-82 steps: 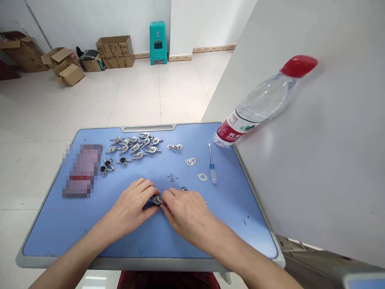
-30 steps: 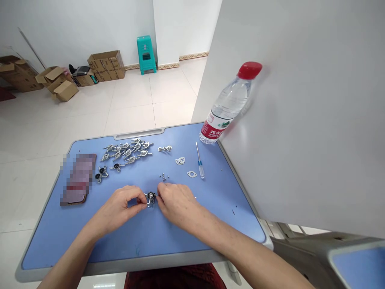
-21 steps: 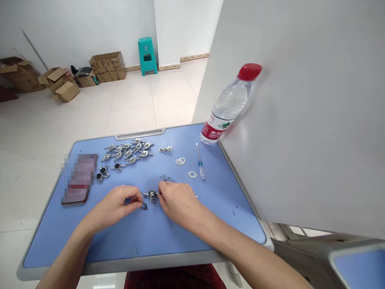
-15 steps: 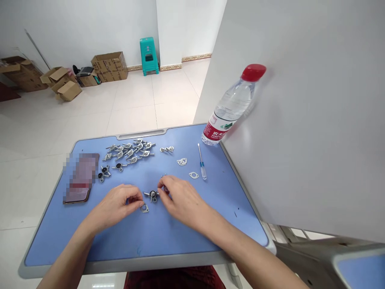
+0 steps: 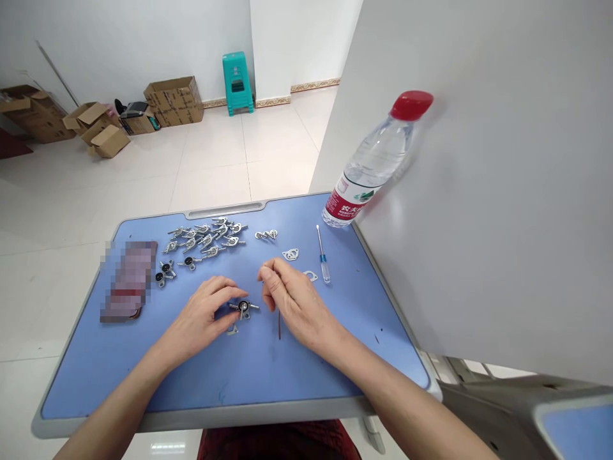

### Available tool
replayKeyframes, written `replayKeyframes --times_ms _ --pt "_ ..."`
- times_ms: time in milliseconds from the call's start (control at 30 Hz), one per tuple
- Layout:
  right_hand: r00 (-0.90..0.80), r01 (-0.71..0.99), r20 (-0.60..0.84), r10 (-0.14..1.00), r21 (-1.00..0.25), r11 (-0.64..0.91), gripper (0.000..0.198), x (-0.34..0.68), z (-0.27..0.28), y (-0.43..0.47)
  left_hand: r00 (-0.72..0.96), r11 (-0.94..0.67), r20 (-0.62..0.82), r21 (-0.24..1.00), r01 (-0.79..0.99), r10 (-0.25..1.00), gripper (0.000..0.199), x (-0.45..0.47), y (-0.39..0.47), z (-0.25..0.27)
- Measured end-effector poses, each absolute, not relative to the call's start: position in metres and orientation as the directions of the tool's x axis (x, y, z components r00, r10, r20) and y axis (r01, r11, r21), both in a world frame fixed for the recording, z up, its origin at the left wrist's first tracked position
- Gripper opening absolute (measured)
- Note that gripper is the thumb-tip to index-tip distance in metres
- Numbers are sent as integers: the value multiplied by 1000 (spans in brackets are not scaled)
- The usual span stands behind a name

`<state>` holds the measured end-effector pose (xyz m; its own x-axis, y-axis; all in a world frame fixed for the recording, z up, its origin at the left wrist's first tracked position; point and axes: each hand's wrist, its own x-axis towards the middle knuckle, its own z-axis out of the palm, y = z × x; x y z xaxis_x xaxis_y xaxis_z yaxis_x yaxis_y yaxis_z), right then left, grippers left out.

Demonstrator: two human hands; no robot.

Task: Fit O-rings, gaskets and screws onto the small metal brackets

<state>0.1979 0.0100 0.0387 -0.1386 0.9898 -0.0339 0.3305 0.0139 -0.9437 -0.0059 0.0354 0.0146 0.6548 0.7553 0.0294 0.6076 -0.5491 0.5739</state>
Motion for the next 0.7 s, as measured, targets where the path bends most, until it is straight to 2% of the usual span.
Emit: replayKeyframes --times_ms 133,367,700 --pt "-95 304 -6 995 -952 24 17 198 34 11 660 -561 39 565 605 751 21 -4 35 15" --pt "-176 363 87 981 -920 147 19 195 29 9 661 -550 27 580 601 750 17 -4 37 13" --pt "-248 431 104 963 -879 206 17 190 29 7 673 -541 8 600 589 740 17 -4 37 13"
